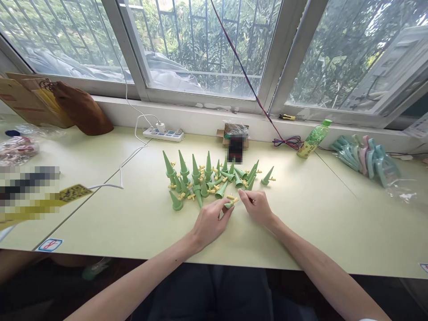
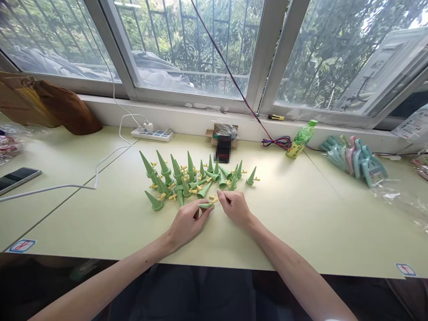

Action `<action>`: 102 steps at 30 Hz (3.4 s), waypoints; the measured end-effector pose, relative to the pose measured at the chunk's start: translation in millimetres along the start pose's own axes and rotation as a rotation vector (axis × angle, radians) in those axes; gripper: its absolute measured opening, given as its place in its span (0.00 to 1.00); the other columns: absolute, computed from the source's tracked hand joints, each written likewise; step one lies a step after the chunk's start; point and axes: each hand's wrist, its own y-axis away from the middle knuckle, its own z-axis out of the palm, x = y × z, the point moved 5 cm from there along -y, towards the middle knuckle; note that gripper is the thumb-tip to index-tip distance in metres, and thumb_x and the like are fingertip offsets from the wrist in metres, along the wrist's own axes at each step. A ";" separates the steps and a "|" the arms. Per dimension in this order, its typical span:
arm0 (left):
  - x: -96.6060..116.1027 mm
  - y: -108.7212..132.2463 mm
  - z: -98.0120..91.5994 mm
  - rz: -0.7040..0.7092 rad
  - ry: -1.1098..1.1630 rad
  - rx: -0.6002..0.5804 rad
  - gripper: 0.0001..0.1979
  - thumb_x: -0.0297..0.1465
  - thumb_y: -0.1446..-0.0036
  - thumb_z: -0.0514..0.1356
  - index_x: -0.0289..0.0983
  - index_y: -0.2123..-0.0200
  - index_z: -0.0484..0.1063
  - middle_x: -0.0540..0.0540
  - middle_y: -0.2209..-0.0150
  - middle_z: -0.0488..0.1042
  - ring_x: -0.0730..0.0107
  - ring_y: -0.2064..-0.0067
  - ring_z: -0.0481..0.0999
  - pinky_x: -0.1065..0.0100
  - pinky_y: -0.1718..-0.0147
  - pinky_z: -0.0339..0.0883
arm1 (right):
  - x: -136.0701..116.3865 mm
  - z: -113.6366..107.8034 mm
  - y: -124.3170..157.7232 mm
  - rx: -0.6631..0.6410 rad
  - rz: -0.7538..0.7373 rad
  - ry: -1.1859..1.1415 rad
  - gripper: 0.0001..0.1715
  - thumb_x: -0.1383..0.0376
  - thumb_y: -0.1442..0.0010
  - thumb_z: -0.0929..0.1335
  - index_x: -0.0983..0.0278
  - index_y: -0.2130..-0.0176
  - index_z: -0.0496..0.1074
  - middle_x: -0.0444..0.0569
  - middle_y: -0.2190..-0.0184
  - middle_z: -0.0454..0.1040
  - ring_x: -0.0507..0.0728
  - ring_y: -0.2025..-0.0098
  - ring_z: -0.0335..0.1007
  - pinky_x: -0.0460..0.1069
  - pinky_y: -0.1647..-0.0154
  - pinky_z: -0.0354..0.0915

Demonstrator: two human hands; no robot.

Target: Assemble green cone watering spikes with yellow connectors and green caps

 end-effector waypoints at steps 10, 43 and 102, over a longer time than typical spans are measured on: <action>6.5 -35.9 -17.2 -0.072 -0.049 0.054 0.11 0.36 0.38 0.58 0.37 0.71 0.69 0.49 0.72 0.74 0.75 0.76 0.67 0.69 0.74 0.61 | -21.3 -0.7 7.5 0.024 -0.188 0.089 0.28 0.59 0.34 0.60 0.61 0.79 0.41 0.38 0.85 0.42 0.49 0.81 0.38 0.48 0.80 0.43; 6.4 -50.5 37.1 -0.069 -0.086 -0.091 0.15 0.36 0.34 0.53 0.38 0.73 0.63 0.47 0.73 0.70 0.68 0.73 0.68 0.66 0.74 0.58 | 22.0 -42.0 -7.9 0.382 0.151 0.159 0.14 0.61 0.38 0.67 0.63 0.74 0.67 0.42 0.80 0.65 0.51 0.77 0.59 0.47 0.73 0.59; 42.5 8.0 30.6 0.598 -0.175 -0.291 0.19 0.26 0.38 0.50 0.38 0.83 0.62 0.49 0.83 0.65 0.72 0.81 0.57 0.64 0.81 0.47 | -21.2 6.7 7.0 -0.019 -0.211 0.069 0.09 0.67 0.32 0.62 0.62 0.59 0.72 0.47 0.68 0.74 0.51 0.74 0.66 0.47 0.72 0.65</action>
